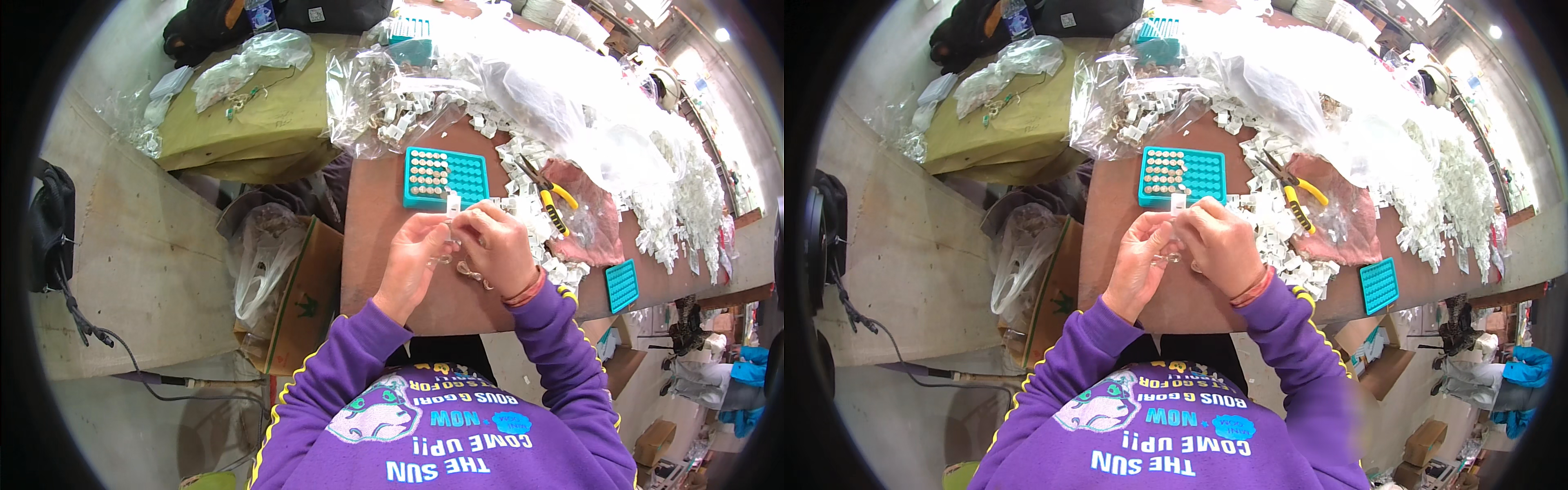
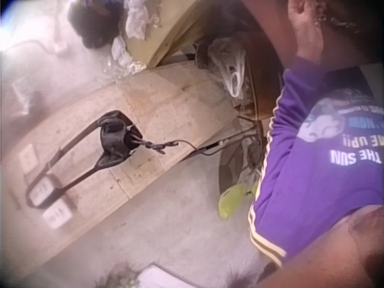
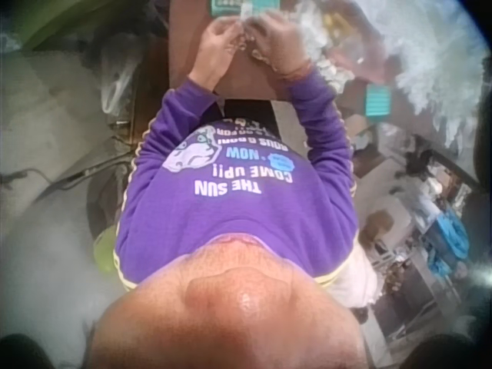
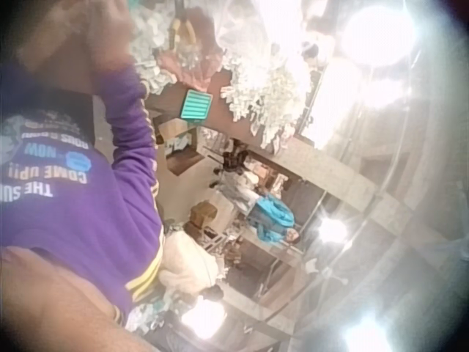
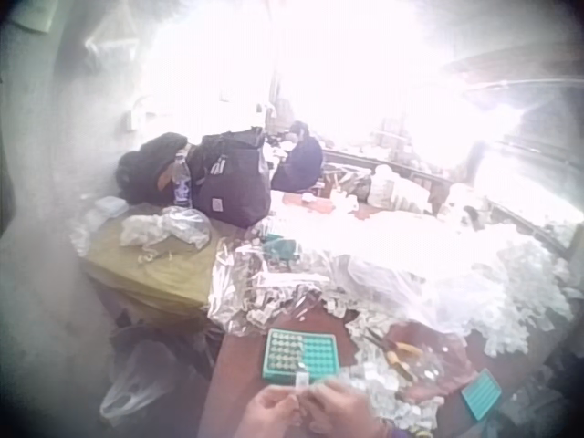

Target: The person repeatedly picks small white plastic housings and metal pins from a cluttered table, inserts the pins into the housings, and places the assembled units into a teal tray. The person also handles a small white cylindrical object and a bundle of wires during the process.

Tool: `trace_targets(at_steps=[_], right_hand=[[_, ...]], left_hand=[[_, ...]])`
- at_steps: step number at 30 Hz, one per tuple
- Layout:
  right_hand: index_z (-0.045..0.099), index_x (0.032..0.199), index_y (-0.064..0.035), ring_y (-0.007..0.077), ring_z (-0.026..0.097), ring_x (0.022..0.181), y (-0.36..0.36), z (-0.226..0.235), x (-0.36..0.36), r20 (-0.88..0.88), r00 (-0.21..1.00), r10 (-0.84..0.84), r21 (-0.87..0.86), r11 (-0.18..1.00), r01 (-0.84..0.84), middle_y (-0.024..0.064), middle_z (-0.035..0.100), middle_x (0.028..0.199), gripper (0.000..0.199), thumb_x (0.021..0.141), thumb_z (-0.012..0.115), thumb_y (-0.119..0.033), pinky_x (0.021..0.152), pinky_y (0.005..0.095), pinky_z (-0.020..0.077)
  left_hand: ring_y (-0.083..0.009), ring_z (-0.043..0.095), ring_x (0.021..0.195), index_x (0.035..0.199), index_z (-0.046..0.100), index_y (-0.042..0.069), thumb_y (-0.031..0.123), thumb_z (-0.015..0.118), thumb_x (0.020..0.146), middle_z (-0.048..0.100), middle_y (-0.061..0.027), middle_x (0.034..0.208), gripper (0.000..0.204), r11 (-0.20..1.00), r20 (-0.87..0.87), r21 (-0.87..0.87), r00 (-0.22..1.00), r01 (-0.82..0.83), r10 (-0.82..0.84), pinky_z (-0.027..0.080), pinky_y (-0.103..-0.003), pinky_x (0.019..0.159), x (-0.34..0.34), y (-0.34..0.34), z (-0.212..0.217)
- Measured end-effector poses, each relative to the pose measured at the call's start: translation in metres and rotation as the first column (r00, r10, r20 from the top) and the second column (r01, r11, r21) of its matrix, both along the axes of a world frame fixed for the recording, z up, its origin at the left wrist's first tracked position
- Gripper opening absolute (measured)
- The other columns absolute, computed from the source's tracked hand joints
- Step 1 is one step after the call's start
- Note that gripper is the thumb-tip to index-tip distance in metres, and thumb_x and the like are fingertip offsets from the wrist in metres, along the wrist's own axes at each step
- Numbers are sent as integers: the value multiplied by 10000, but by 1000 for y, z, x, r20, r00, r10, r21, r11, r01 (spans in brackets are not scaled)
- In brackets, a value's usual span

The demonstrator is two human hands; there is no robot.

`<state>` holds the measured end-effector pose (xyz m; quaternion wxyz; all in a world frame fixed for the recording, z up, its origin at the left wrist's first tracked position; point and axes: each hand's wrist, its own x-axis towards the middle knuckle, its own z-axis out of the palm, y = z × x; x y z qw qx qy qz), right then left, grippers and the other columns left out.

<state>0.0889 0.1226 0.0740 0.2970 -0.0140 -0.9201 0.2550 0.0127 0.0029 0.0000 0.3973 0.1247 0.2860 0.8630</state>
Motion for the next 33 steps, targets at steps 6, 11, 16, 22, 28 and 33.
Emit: trace_targets(at_steps=[6,11,16,22,28,33], right_hand=[[675,882,-74,264,627,654,6,10,8,56,998,32,13,999,-32,77,613,771,118,774,682,-28,575,338,507],[707,910,-73,218,638,656,-3,10,9,-61,996,-69,-147,987,59,73,652,774,175,750,704,-2,576,314,508],[707,911,-73,208,636,662,-3,5,7,-21,999,-46,-215,976,41,65,657,786,174,748,706,-11,581,302,504],[692,1015,-106,222,652,794,-5,-12,5,-162,986,39,300,954,12,53,686,845,270,751,670,-53,729,345,500],[687,1024,-110,266,615,785,17,-23,-17,-91,964,-252,58,965,257,59,680,846,226,799,676,-119,732,362,480],[698,886,-110,264,579,798,32,-42,-36,-10,964,-267,256,931,260,58,613,801,110,784,691,-149,708,370,472]], left_hand=[[-148,621,943,1113,611,27,121,593,952,648,-98,1094,187,997,-21,54,998,57,-56,524,-286,793,-1,0,0],[-152,622,943,1117,604,24,139,580,962,646,-90,1074,194,994,14,76,996,83,-84,521,-293,794,-2,1,-2],[-154,622,937,1117,595,30,158,583,963,640,-86,1072,201,995,40,59,996,81,-83,519,-289,792,-1,0,-2],[-134,621,877,1128,571,37,176,589,961,637,-83,1061,218,998,162,13,985,60,-62,520,-274,774,-2,-2,-3],[-125,600,802,1121,532,36,168,558,976,631,-88,999,198,995,242,-45,965,-93,101,504,-237,703,-5,0,-4],[-101,589,747,1099,534,42,176,565,973,631,-108,970,186,996,245,-12,965,-91,91,484,-193,610,-5,2,-3]])
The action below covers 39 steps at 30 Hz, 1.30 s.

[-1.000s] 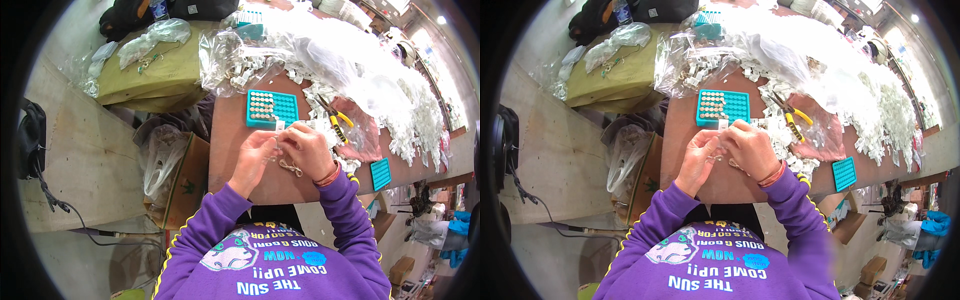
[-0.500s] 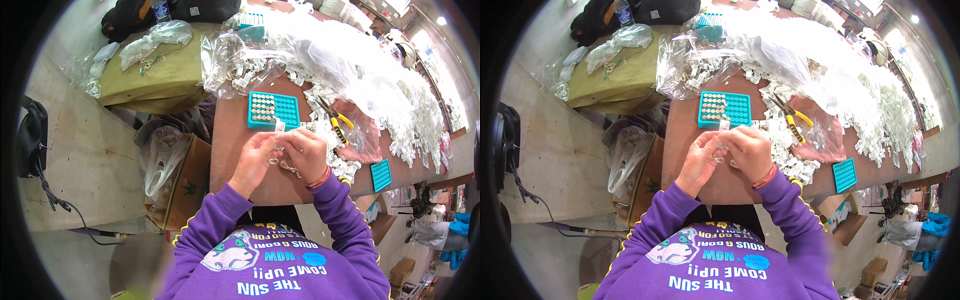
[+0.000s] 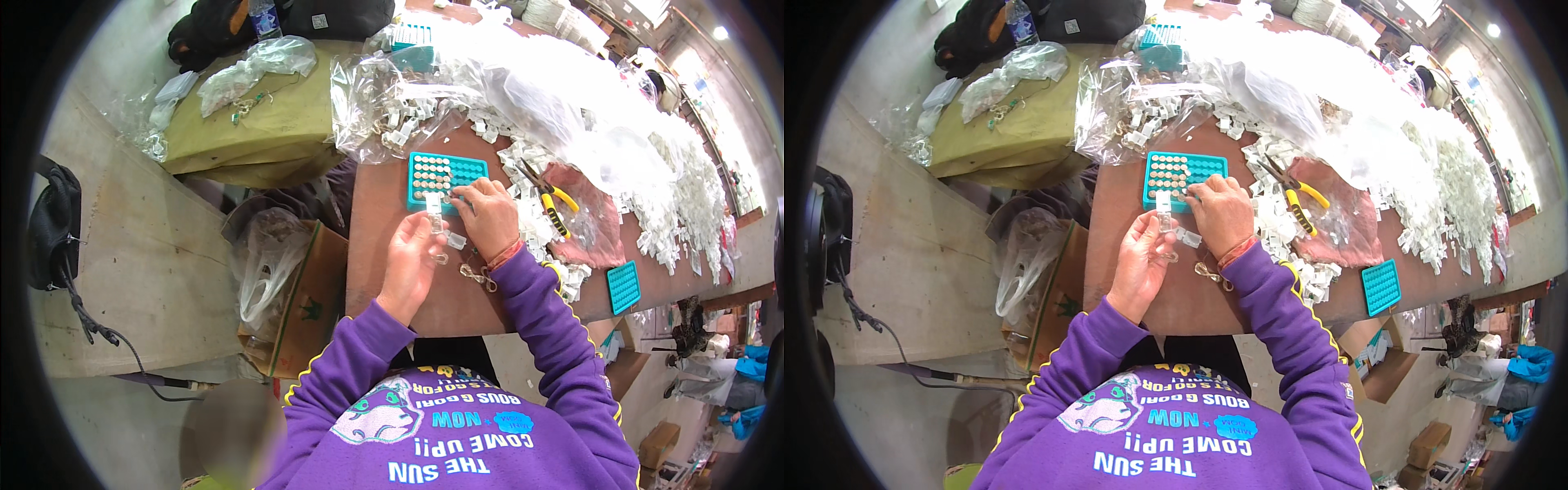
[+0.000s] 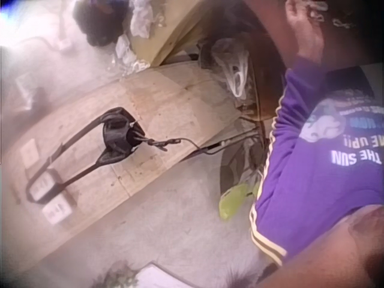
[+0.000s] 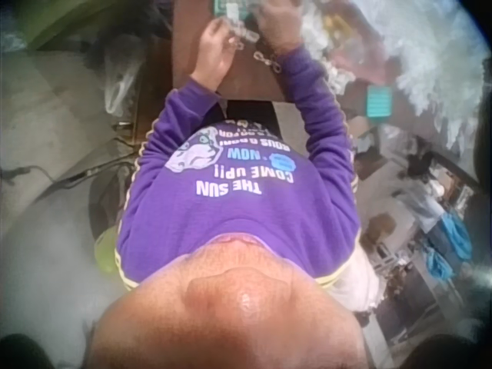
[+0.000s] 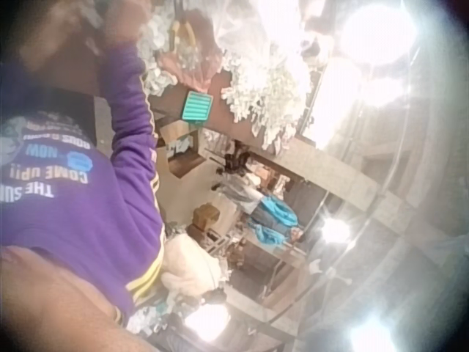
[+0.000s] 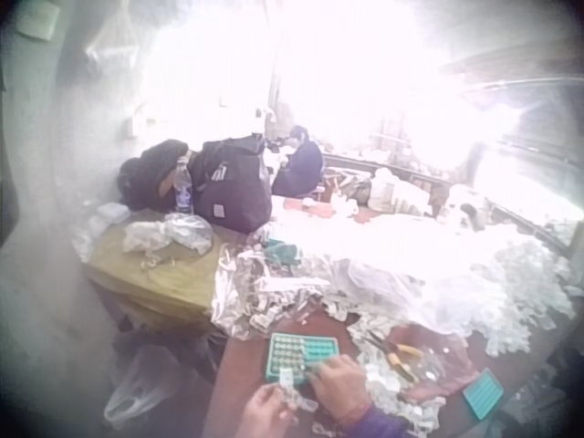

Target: The person repeatedly picks small white plastic housings and metal pins from a cluttered table, inserts the pins into the housings, and places the assembled units into a teal tray. The person also handles a small white cylindrical object and a bundle of wires during the process.

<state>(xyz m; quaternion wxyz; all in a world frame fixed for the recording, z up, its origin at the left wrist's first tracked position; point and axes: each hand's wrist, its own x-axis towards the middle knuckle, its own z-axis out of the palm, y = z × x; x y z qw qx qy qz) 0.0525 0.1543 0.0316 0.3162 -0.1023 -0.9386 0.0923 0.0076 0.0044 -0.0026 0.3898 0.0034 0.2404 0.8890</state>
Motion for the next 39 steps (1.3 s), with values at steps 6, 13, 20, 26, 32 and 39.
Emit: trace_targets(at_steps=[6,13,20,26,32,39], right_hand=[[693,836,-96,257,602,778,2,1,0,-45,999,12,-157,987,-18,60,626,788,98,751,721,-136,695,374,485],[680,833,-58,237,635,711,-24,22,19,-164,974,157,-388,897,-210,73,640,796,115,733,737,-67,620,320,502],[665,835,-50,266,623,732,-33,21,28,-95,982,162,-547,816,-187,84,625,804,92,773,705,-105,650,356,496],[641,831,-38,296,629,779,-29,2,23,-116,975,190,-437,872,-222,116,625,810,118,829,646,-156,685,364,505],[594,769,-141,194,586,706,-47,-10,22,-242,961,132,35,991,-127,14,552,799,68,741,625,-195,635,338,444],[655,982,-119,205,588,673,-46,6,26,-403,891,208,-106,957,-271,22,605,791,178,831,659,-213,608,330,451]], left_hand=[[-99,580,747,1096,539,55,181,586,962,631,-95,965,190,999,-22,-45,1000,6,-7,484,-199,627,1,0,2],[-92,568,746,1084,552,58,178,599,955,623,-54,941,182,996,-69,-63,995,61,-65,486,-212,651,3,1,6],[-82,540,739,1091,565,41,164,581,965,612,-27,936,177,991,-155,-128,986,35,-54,461,-198,633,6,-1,4],[-90,599,855,1110,568,48,150,601,951,614,-43,1026,192,986,-159,-166,985,35,-62,496,-224,719,3,-3,1],[-60,605,846,1139,572,82,150,551,974,634,-15,1014,180,981,-99,-190,995,-22,3,502,-195,687,2,-10,-4],[-1,504,682,1154,559,48,187,523,995,611,-2,964,215,988,-151,-109,985,-105,88,431,-120,562,-6,1,-17]])
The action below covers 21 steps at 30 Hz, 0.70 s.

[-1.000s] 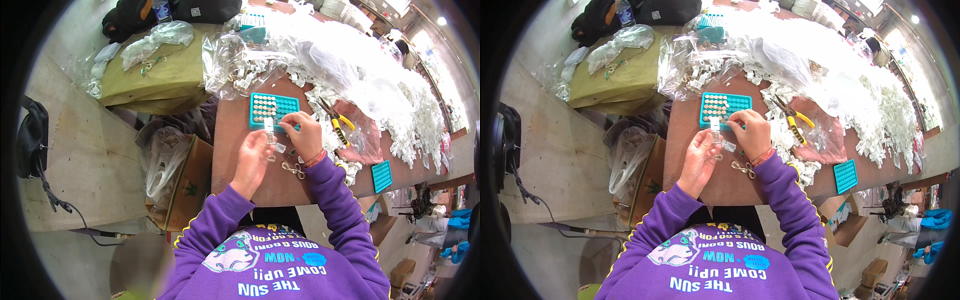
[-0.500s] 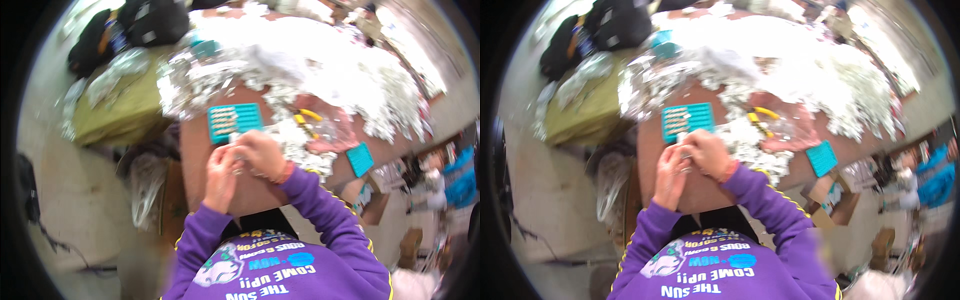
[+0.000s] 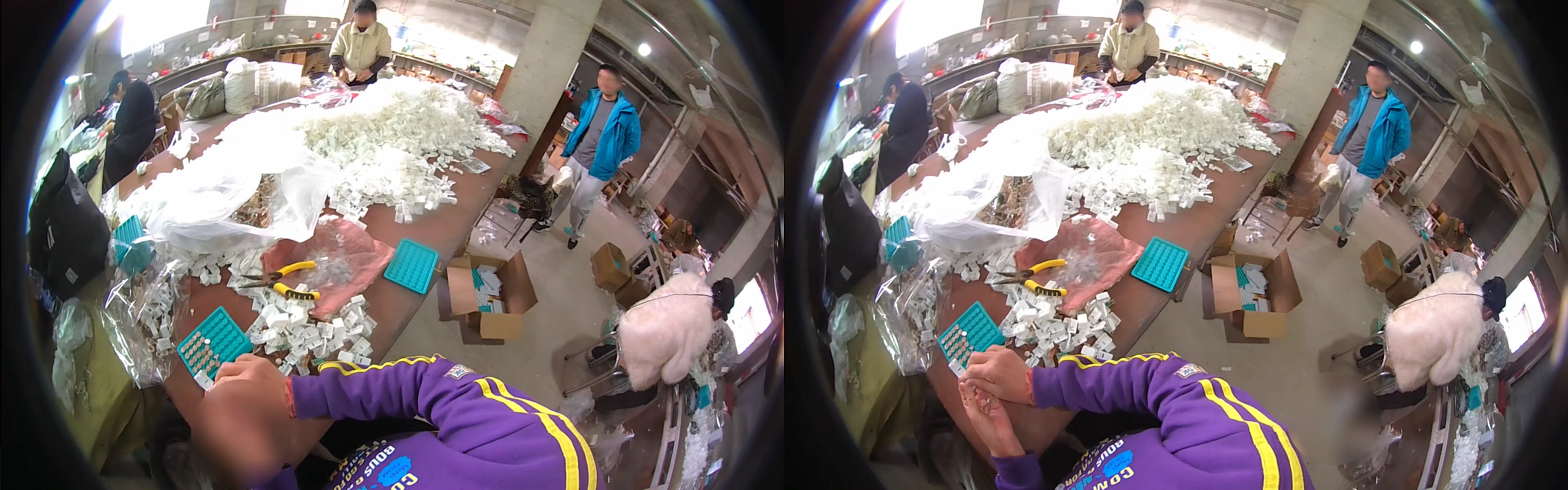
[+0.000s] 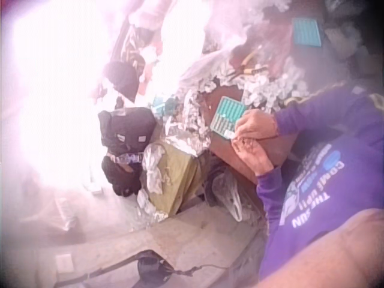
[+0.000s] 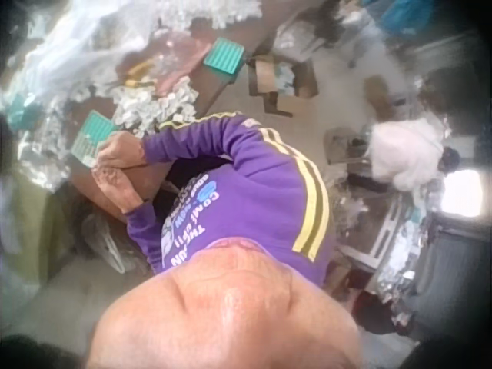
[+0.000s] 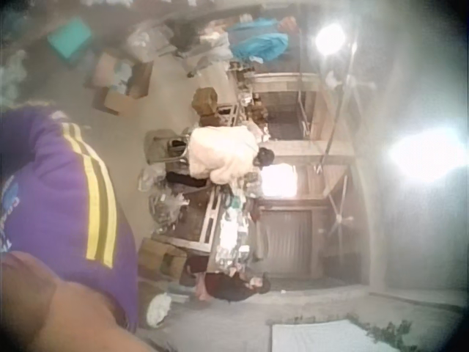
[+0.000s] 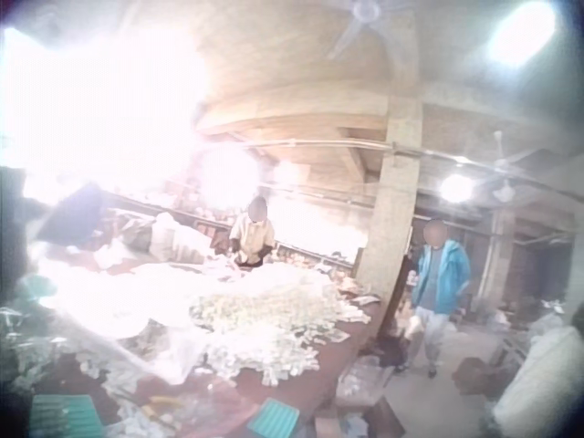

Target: The person repeatedly picks small white plastic housings and metal pins from a cluttered table, inserts the pins into the housings, and places the assembled units into a teal tray. The person also handles a small white cylindrical object and a bundle of wires during the process.

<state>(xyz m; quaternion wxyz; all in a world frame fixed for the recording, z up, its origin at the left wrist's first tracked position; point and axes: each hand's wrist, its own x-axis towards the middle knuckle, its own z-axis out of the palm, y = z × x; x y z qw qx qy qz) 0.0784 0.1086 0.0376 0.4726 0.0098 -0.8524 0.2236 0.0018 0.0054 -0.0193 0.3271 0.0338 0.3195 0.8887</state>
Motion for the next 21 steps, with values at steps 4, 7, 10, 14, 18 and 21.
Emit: trace_targets(at_steps=[4,7,10,14,18,21], right_hand=[[666,1008,-36,176,630,586,6,8,-7,81,968,237,-773,629,-90,80,622,664,187,851,672,-137,533,298,482],[666,986,-20,109,599,691,28,13,-17,242,850,468,-870,493,-23,42,628,709,198,868,665,-180,618,283,478],[653,869,-19,209,622,681,24,9,-15,188,959,212,-572,817,-69,71,615,751,125,832,667,-138,623,325,494],[627,883,-64,266,630,778,17,-1,-6,129,990,63,-57,997,-56,73,616,868,108,811,664,-135,671,356,508],[643,990,-89,246,636,878,19,-9,-7,68,976,207,132,968,-214,64,622,979,225,773,646,-148,742,353,527],[650,1075,-78,249,637,923,23,-6,-5,136,965,226,183,951,-249,76,621,1028,300,784,636,-148,773,364,542]], left_hand=[[-11,514,693,1175,542,25,196,500,1005,619,-27,986,244,994,23,38,994,101,-102,447,-116,554,-2,-4,0],[-16,519,694,1188,536,18,199,490,1010,622,-30,991,258,937,-25,167,951,307,-308,443,-118,539,-4,-6,3],[-17,536,705,1197,537,28,195,482,1012,625,-18,951,255,937,-4,155,949,312,-315,442,-143,554,0,-5,7],[-28,577,765,1192,556,65,194,474,1011,640,2,917,237,913,84,169,918,371,-389,468,-199,628,-1,-3,10],[-84,641,850,1154,605,94,225,514,988,676,-5,989,230,963,202,29,942,268,-268,518,-239,711,0,-13,9],[-102,640,895,1158,605,111,245,531,981,674,2,993,233,945,196,89,924,316,-327,516,-268,770,1,-16,10]])
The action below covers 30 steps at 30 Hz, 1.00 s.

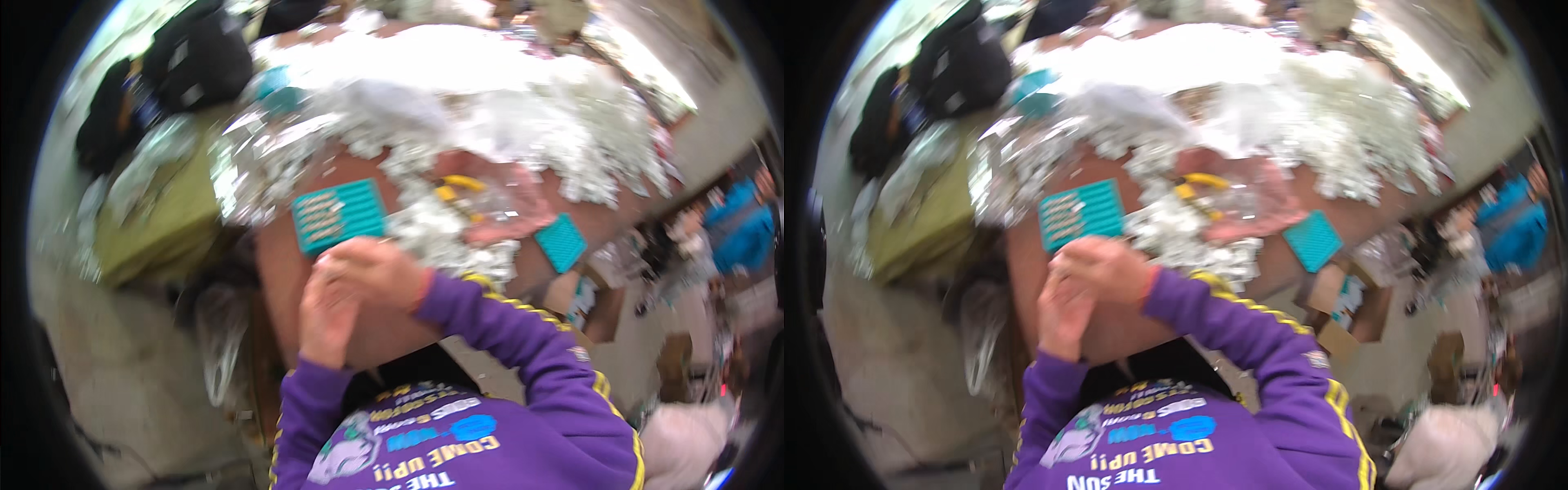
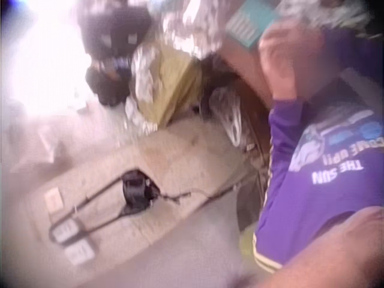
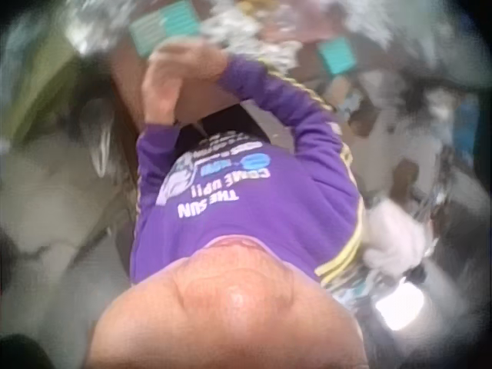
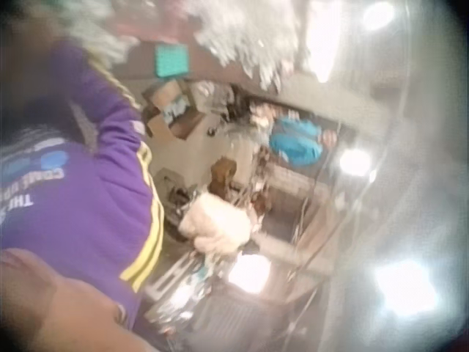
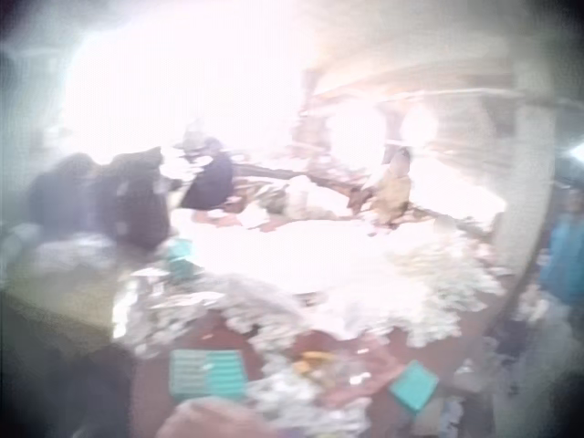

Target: The person repeatedly picks small white plastic housings and metal pins from a cluttered table, inserts the pins into the housings, and places the assembled units into a teal tray. The person also handles a small white cylindrical object and a bundle of wires during the process.

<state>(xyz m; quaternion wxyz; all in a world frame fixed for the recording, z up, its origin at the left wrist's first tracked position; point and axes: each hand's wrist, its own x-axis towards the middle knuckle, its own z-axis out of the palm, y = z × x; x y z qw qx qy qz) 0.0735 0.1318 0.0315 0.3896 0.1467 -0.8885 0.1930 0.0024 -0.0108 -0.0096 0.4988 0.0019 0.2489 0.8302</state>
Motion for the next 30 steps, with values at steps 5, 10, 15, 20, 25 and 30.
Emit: trace_targets(at_steps=[5,10,15,20,25,30], right_hand=[[653,1063,-48,255,648,895,1,19,5,87,996,35,50,998,-39,91,627,998,299,767,679,-79,748,343,546],[647,1004,-38,248,656,834,0,26,5,117,993,9,21,1000,-11,92,629,957,272,740,710,-54,706,330,546],[624,987,-51,240,635,750,2,29,11,223,974,-46,-37,998,55,72,616,883,269,730,705,-55,631,331,526],[620,974,-56,244,625,715,5,32,13,246,969,-18,-23,999,24,69,609,856,261,725,699,-52,604,334,512],[619,933,-52,251,628,713,5,27,15,177,983,-51,12,999,50,78,607,832,227,721,700,-46,610,339,517],[648,979,-33,254,661,800,-2,24,11,85,995,-56,-83,995,63,90,660,941,232,754,704,-50,674,330,544]], left_hand=[[-127,604,969,1193,564,82,288,484,1000,622,-25,1090,294,988,48,154,999,-13,5,487,-302,856,10,6,11],[-157,619,949,1193,560,32,254,498,982,627,-60,1079,313,994,-103,104,994,-20,30,501,-311,846,8,3,22],[-144,634,929,1141,585,-20,132,549,936,643,-93,1058,257,995,-351,-13,932,-101,90,516,-282,828,11,7,22],[-133,639,946,1126,591,-3,156,560,934,652,-72,1042,251,995,-408,-49,911,-82,55,514,-271,839,12,6,20],[-127,635,937,1136,588,18,172,554,949,646,-57,1044,244,999,-312,-49,950,-13,-3,513,-276,830,11,5,24],[-139,627,965,1180,569,41,213,562,968,636,-43,1072,273,985,-64,175,998,16,-5,518,-286,820,10,8,21]])
